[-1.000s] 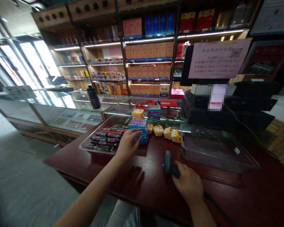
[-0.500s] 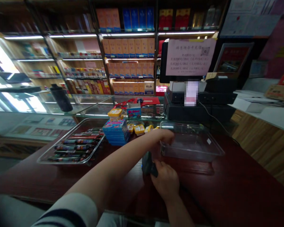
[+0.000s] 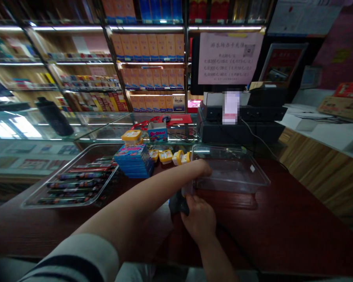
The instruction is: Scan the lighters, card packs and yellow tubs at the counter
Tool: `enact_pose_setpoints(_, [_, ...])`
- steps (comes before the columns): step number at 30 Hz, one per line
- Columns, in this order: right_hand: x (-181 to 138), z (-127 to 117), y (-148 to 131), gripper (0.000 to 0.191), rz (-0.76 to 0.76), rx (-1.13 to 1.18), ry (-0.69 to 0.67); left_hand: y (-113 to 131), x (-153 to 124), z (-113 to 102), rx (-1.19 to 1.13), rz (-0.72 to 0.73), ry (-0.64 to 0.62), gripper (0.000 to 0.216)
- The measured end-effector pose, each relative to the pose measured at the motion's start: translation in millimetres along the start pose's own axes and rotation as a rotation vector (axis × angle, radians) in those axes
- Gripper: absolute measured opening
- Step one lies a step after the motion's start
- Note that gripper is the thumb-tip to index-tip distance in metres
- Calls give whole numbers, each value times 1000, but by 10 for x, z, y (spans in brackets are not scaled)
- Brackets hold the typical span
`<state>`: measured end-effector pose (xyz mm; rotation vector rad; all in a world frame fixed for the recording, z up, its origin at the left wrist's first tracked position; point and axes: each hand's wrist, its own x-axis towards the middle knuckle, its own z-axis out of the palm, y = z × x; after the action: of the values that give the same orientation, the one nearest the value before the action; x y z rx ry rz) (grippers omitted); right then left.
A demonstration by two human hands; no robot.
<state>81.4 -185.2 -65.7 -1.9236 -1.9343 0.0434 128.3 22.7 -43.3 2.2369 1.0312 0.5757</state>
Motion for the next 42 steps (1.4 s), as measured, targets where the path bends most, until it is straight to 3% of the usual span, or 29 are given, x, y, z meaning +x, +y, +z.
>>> enact_pose_setpoints(6, [-9,16,17,39,-10,-7,14,68,-136,-132,404,13,-278,17])
enact_pose_setpoints(13, [-20,-8,-6,36,-27,-21,46,206,-288,-336,654,199,-491,17])
enact_pose_setpoints(16, [-28,-1,-4,35,-22,-31,63,282,-305,-408,701,282,-542,12])
enact_pose_setpoints(18, [-35,13,6,34,-38,-28,79,334,-317,-514,728,416,-536,17])
enact_pose_setpoints(20, [-41,27,15,34,-55,-21,87,381,-355,-676,711,593,-424,28])
enact_pose_setpoints(23, [-46,27,11,34,-47,-25,84,409,-521,-958,456,695,-64,29])
enact_pose_setpoints(27, [-48,3,-4,30,-16,-31,45,266,-1007,-1203,-272,463,432,24])
enact_pose_setpoints(29, [-52,-3,-1,31,-29,-32,45,112,-1328,-1228,-630,296,585,27])
enact_pose_setpoints(32, [-65,-3,10,34,-51,-17,48,-168,-1818,-1166,-1020,79,685,35])
enact_pose_setpoints(36, [-86,-20,1,34,-53,8,37,-516,-2311,-1000,-1262,-87,767,32])
enact_pose_setpoints(42, [-99,-125,-40,31,0,106,-6,-823,-2508,-815,-1314,-158,850,36])
